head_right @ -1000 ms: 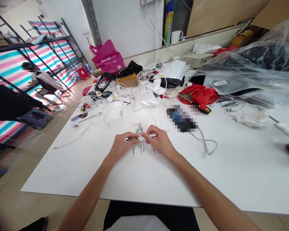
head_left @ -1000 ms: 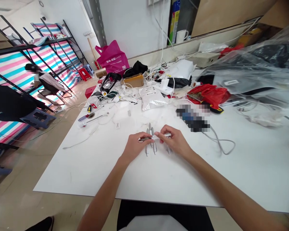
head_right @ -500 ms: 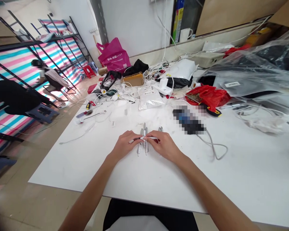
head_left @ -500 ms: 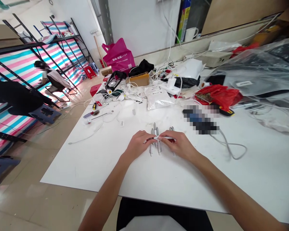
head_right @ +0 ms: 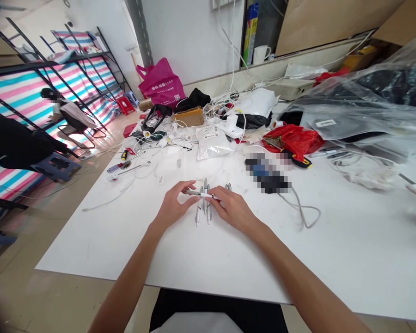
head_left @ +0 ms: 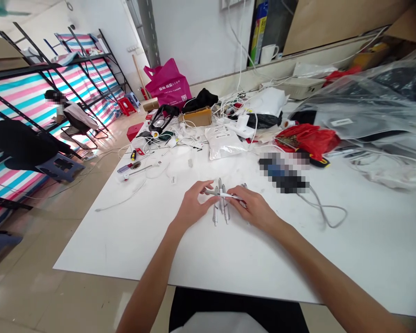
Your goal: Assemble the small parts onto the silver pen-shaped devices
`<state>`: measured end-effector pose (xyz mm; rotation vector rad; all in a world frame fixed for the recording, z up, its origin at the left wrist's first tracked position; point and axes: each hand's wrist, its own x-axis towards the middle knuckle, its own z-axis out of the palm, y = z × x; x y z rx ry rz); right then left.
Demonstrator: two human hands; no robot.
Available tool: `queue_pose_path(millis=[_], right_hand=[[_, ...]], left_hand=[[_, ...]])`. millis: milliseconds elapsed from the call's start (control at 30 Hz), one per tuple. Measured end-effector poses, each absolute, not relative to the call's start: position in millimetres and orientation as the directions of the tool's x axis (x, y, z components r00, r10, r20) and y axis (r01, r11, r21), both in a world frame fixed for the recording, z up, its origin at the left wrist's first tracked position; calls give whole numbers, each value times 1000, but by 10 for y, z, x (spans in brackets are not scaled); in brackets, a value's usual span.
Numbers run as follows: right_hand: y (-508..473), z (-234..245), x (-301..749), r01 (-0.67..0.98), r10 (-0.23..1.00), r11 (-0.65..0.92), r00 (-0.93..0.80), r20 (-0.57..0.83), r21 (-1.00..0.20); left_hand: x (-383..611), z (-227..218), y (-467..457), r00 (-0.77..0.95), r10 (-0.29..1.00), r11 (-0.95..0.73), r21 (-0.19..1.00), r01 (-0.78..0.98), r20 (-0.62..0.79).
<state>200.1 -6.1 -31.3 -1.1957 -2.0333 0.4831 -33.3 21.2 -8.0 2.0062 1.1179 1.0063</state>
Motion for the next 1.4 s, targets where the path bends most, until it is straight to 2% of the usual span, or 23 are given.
queue_pose_path(millis=[100, 233, 367, 433, 567, 633, 767, 867, 1000, 1133, 1267, 1400], right_hand=[[-52, -307, 2022, 616, 848, 524, -316, 425, -588], [-55, -284, 2036, 630, 840, 538, -348, 416, -560], [-64, -282, 2021, 638, 839, 538, -340, 425, -551], [-71, -286, 2009, 637, 840, 537, -340, 423, -554], [-87, -292, 1988, 621, 855, 518, -347, 386, -588], [-92, -295, 1980, 615, 858, 513, -337, 388, -599], [-84, -309, 1979, 623, 849, 521, -304, 433, -584], [-69, -329, 1994, 625, 846, 521, -288, 448, -581], [-48, -361, 2012, 623, 839, 525, -266, 474, -580], [-42, -371, 2005, 632, 838, 526, -268, 476, -569], [-58, -344, 1988, 634, 842, 518, -260, 473, -574], [-78, -324, 1976, 633, 848, 511, -258, 464, -581]], left_hand=[[-329, -10, 210, 287, 931, -318, 888, 332, 227], [-289, 3, 201, 310, 914, -329, 924, 195, 261], [-268, -34, 207, 258, 952, -200, 973, 117, 165], [-268, -47, 208, 228, 959, -198, 974, 109, 170], [-267, -40, 197, 283, 917, -308, 950, 56, 281], [-267, -38, 199, 273, 930, -268, 963, 43, 246], [-271, -49, 222, 220, 971, -106, 993, 53, 92], [-262, -41, 224, 274, 949, -155, 987, -28, 157], [-242, -28, 214, 210, 975, -70, 996, -51, 79], [-244, -54, 232, 218, 969, -88, 987, -132, 115], [-250, -81, 244, 171, 985, -11, 996, -84, 26], [-247, -72, 231, 223, 970, -68, 991, -118, 94]])
